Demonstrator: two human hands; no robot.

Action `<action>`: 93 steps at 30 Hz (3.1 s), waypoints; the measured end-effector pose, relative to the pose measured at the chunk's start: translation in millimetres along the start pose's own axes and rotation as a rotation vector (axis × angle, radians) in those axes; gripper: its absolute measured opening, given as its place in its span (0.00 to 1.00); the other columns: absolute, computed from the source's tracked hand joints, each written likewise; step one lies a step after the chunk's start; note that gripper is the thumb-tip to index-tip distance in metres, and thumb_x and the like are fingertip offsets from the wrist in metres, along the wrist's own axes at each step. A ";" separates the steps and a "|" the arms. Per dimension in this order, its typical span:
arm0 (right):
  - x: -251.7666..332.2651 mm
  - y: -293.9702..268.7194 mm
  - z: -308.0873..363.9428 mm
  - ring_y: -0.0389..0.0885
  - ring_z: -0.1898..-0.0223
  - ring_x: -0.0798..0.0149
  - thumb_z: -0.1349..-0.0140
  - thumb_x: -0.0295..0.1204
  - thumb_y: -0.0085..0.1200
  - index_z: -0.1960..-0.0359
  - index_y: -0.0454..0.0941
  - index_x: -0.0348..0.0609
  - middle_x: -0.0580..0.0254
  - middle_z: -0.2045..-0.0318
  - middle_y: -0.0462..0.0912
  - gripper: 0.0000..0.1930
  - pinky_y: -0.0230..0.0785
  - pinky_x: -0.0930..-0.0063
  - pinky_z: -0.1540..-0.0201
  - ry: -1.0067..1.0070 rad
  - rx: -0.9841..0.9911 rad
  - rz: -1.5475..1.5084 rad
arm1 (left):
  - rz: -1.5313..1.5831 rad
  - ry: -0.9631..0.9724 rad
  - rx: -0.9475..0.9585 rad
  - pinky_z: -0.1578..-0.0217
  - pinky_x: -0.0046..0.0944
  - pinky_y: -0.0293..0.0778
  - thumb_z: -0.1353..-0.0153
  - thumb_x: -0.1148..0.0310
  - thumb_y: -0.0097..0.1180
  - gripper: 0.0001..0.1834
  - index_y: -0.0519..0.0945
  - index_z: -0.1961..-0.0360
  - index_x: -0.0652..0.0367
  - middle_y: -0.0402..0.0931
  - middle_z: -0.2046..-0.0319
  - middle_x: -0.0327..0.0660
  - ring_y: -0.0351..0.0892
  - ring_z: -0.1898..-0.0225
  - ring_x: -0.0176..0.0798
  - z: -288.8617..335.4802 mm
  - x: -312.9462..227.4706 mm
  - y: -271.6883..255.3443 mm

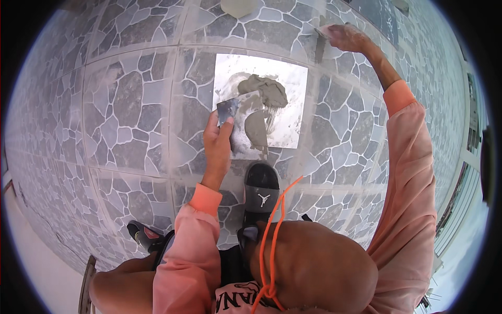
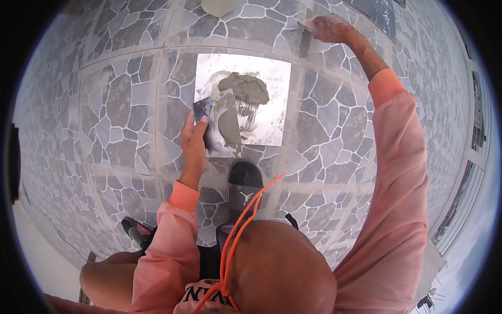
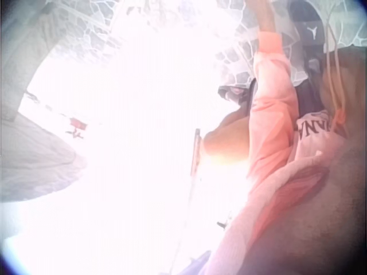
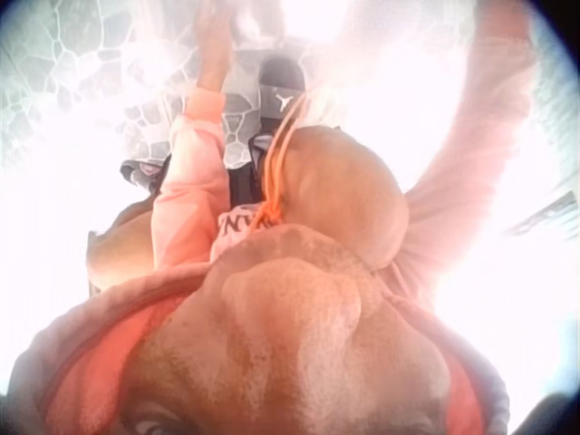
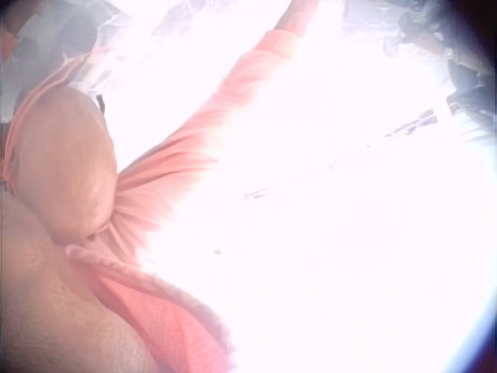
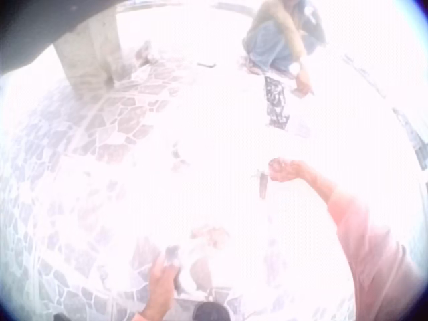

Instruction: The person applies grout to the gaps between floor tiles using a spreader, then wipes off excess material from the tiles.

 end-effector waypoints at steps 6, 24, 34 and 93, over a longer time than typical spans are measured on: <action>-146.0 11.6 -87.5 0.80 0.56 0.47 0.44 0.37 0.55 0.54 0.78 0.39 0.48 0.57 0.82 0.19 0.72 0.59 0.51 0.236 -0.225 -0.106 | 0.053 -0.029 0.013 0.55 0.26 0.68 0.34 0.76 0.47 0.19 0.68 0.43 0.66 0.76 0.56 0.37 0.73 0.58 0.24 -6.4 9.0 12.0; 46.6 58.3 8.3 0.77 0.51 0.45 0.42 0.35 0.44 0.69 0.77 0.37 0.50 0.58 0.81 0.13 0.70 0.61 0.47 0.123 0.103 -0.038 | 0.051 0.023 0.036 0.59 0.25 0.69 0.34 0.75 0.48 0.19 0.67 0.43 0.68 0.76 0.57 0.37 0.73 0.60 0.24 -2.6 -21.9 -5.6; 38.0 20.5 106.5 0.76 0.75 0.67 0.36 0.36 0.41 0.61 0.79 0.41 0.58 0.75 0.76 0.15 0.67 0.71 0.75 0.207 0.369 -0.402 | 0.011 0.104 0.029 0.60 0.26 0.69 0.35 0.73 0.49 0.19 0.68 0.44 0.68 0.75 0.59 0.37 0.71 0.61 0.24 5.8 -54.9 1.0; 527.7 -284.6 302.3 0.70 0.41 0.42 0.33 0.46 0.42 0.35 0.55 0.26 0.28 0.40 0.64 0.35 0.67 0.54 0.43 -0.054 -0.194 -1.697 | -0.059 0.204 0.392 0.56 0.38 0.75 0.32 0.69 0.45 0.14 0.72 0.49 0.64 0.75 0.57 0.40 0.75 0.58 0.35 29.7 -452.1 -262.1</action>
Point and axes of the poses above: each hand's wrist, its own z-axis away from the middle knuckle, its own y-axis out of the palm, x = y × z, the point moved 9 cm from there along -z, towards the middle knuckle
